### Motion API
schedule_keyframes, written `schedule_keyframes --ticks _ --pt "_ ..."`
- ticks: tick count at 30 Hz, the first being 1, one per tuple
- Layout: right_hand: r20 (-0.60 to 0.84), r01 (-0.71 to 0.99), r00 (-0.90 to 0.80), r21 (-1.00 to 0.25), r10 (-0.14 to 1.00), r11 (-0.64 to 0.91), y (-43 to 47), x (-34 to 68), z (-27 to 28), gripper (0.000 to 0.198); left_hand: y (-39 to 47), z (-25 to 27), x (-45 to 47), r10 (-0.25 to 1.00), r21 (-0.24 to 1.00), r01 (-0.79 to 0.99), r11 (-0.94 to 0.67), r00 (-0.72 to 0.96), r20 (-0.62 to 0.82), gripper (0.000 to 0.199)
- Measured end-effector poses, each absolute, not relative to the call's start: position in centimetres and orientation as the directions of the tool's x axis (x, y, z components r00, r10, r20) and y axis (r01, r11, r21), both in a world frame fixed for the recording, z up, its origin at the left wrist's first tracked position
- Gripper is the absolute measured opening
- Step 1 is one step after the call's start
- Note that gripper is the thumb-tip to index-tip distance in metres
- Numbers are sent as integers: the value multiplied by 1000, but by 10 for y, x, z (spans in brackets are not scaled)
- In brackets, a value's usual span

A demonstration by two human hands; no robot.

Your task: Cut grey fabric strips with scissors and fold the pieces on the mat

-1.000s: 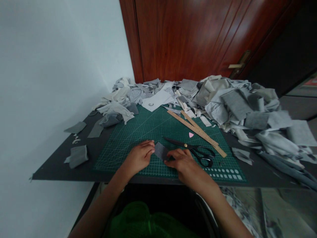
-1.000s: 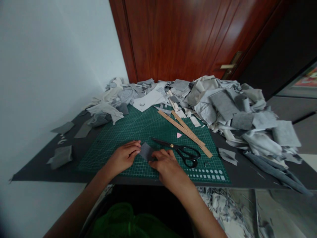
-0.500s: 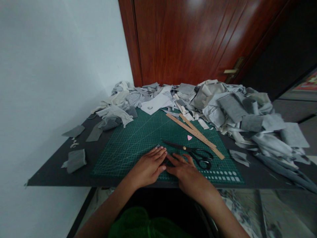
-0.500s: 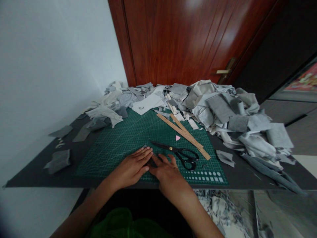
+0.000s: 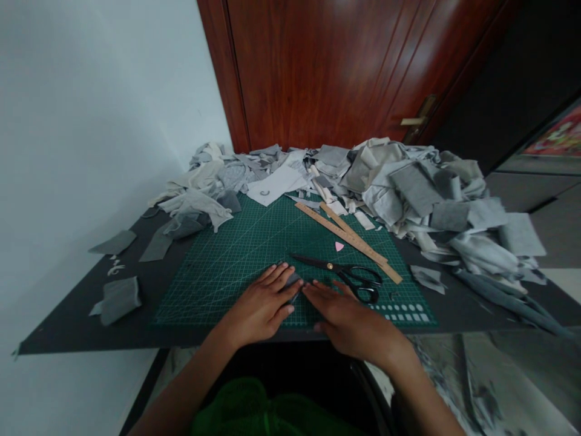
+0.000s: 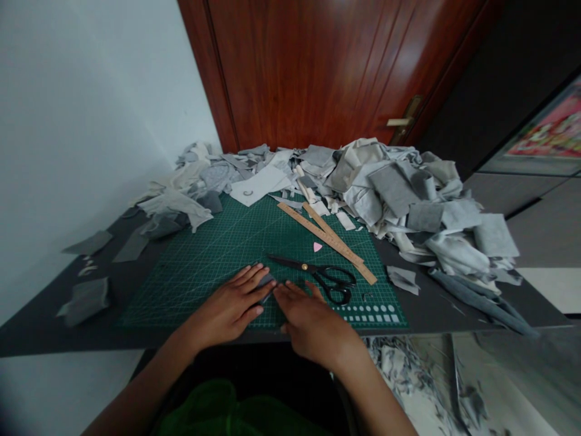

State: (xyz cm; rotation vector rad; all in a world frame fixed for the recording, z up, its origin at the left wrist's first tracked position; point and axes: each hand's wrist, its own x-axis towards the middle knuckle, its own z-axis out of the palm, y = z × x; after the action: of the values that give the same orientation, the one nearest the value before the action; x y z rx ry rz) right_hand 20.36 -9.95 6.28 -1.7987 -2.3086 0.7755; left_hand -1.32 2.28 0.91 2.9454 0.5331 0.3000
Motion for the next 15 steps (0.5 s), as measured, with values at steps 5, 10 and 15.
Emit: schedule_keyframes --ticks 5,10,15 --pt "-128 924 -171 -365 977 114 -89 202 70 49 20 9 -14 352 161 326 -932 919 178 54" --pt "-150 968 -138 -230 979 101 -77 191 64 68 21 9 -13 362 166 336 -927 918 161 52" --pt "-177 979 -91 -194 980 56 -74 191 58 58 20 11 -12 387 168 361 -917 906 169 47"
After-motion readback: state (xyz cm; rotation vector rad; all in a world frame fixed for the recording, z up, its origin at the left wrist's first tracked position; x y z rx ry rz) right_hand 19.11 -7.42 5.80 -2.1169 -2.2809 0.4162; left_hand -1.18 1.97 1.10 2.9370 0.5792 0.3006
